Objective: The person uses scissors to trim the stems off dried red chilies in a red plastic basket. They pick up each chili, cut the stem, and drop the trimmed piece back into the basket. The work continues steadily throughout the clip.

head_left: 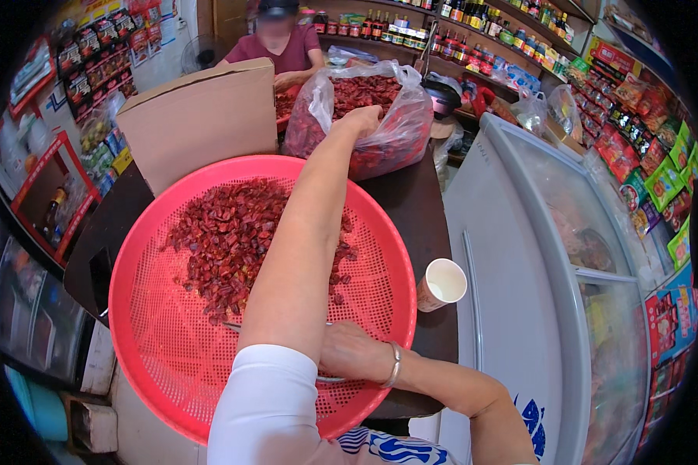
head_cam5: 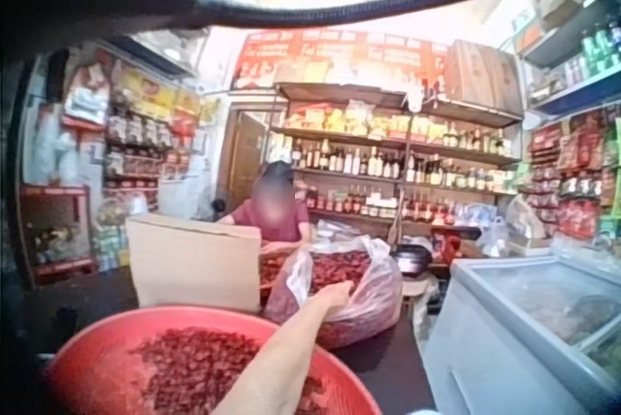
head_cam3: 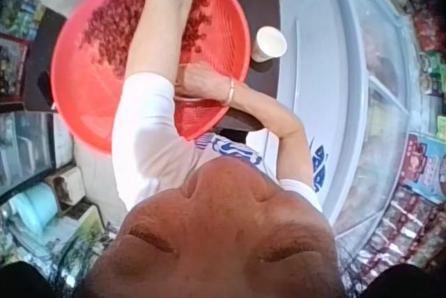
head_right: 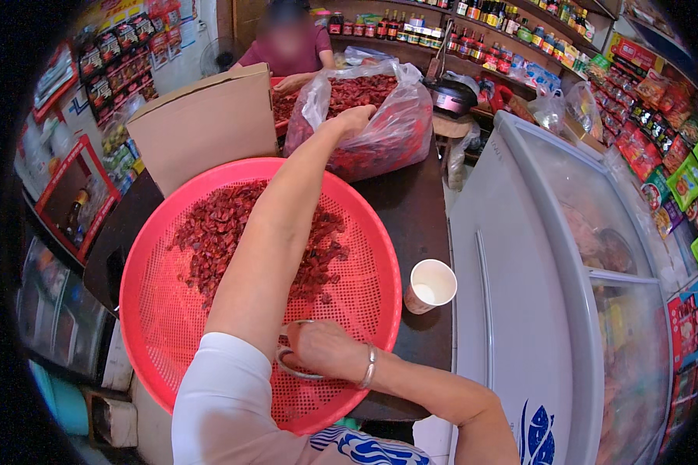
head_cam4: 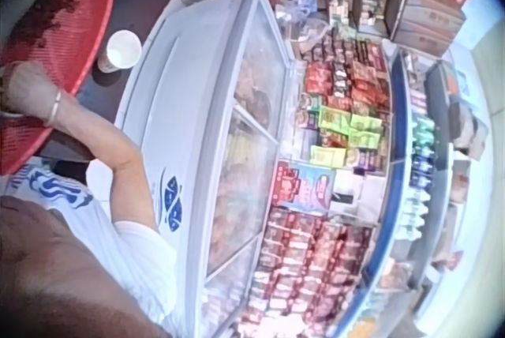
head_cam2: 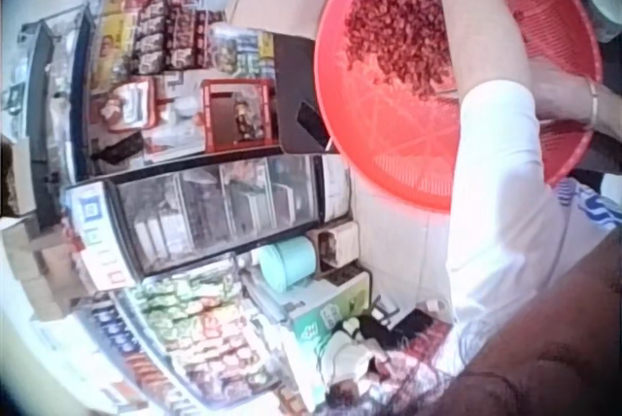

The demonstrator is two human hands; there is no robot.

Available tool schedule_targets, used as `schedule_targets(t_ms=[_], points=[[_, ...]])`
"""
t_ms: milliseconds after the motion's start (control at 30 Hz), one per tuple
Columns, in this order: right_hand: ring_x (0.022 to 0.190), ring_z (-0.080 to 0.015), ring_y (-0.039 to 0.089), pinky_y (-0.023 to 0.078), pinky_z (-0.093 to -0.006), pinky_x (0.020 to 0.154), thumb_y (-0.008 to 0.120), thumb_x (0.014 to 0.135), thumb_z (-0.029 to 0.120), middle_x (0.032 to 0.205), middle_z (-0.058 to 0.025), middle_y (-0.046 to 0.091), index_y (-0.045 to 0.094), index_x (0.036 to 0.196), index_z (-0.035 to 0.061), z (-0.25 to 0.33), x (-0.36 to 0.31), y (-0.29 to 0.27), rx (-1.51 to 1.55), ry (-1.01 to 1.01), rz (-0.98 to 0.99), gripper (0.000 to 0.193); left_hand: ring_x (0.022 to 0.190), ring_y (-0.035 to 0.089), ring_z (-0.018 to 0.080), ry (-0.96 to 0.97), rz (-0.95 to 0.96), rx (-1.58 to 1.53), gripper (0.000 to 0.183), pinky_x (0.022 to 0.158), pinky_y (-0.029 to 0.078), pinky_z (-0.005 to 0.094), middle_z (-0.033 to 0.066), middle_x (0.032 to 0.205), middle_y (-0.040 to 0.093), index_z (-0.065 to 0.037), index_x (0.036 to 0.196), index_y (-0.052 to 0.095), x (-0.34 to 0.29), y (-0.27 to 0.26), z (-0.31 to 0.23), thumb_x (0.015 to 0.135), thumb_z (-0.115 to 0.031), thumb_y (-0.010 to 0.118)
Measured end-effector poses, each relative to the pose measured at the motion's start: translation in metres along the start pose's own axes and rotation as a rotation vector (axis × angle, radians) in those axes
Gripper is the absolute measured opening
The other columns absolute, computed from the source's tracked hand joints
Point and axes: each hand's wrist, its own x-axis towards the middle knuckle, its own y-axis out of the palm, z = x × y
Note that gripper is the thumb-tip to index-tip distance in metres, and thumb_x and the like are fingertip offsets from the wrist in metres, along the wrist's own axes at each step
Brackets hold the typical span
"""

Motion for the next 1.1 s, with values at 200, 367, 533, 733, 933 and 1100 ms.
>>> schedule_targets(t_ms=[200,367,533,733,933,1100], points=[[0.066,-0.0356,0.062,0.048,-0.0458,0.059,0.056,0.082,0.029,0.069,-0.0211,0.062,0.054,0.091,-0.0046,0.002,0.003,-0.004,-0.012,0.023,0.058,0.035,0.113,0.054,0.0317,0.047,-0.012,-0.056,0.05,0.093,0.042,0.0395,0.0186,0.123,0.055,-0.008,0.121,0.054,0.01,0.003,0.018,0.081,-0.038,0.057],[0.066,-0.0352,0.063,0.048,-0.045,0.059,0.057,0.08,0.029,0.069,-0.0213,0.062,0.055,0.086,-0.0055,-0.003,0.004,0.002,-0.01,-0.019,0.042,0.035,0.114,0.053,0.0338,-0.031,-0.103,-0.054,0.055,0.093,0.042,0.041,0.0197,0.122,0.055,-0.007,0.122,0.055,0.016,0.013,0.004,0.078,-0.04,0.057],[0.066,-0.0351,0.062,0.048,-0.0444,0.059,0.057,0.079,0.028,0.07,-0.0214,0.062,0.056,0.084,-0.0052,-0.004,0.001,0.005,0.025,-0.005,-0.07,0.034,0.112,0.054,0.0359,-0.105,-0.024,-0.035,0.049,0.093,0.044,0.0426,0.0203,0.12,0.056,-0.006,0.113,0.062,0.019,0.017,-0.014,0.075,-0.038,0.057],[0.065,-0.0351,0.063,0.049,-0.0443,0.059,0.057,0.08,0.03,0.071,-0.0214,0.062,0.056,0.086,-0.0048,-0.004,0.002,0.008,0.01,-0.034,-0.06,0.035,0.104,0.06,0.0355,-0.099,-0.033,-0.035,0.047,0.086,0.048,0.0404,0.02,0.111,0.061,-0.003,0.102,0.066,0.024,0.014,0.002,0.071,-0.039,0.063],[0.068,-0.0347,0.064,0.049,-0.0442,0.06,0.058,0.081,0.033,0.072,-0.0209,0.063,0.056,0.091,-0.0041,-0.011,0.0,0.013,-0.028,0.031,0.019,0.038,0.093,0.065,0.0313,-0.288,-0.285,-0.319,0.04,0.079,0.051,0.0383,0.0181,0.097,0.067,0.0,0.092,0.068,-0.002,0.006,-0.011,0.064,-0.028,0.073],[0.07,-0.0342,0.064,0.049,-0.044,0.061,0.059,0.081,0.032,0.073,-0.0204,0.064,0.056,0.093,-0.0041,0.0,0.006,0.005,-0.046,0.04,0.088,0.039,0.076,0.065,0.0311,-0.327,-0.706,-0.675,0.021,0.069,0.05,0.0394,0.0175,0.077,0.066,0.001,0.073,0.064,0.005,-0.006,0.013,0.059,-0.013,0.073]])
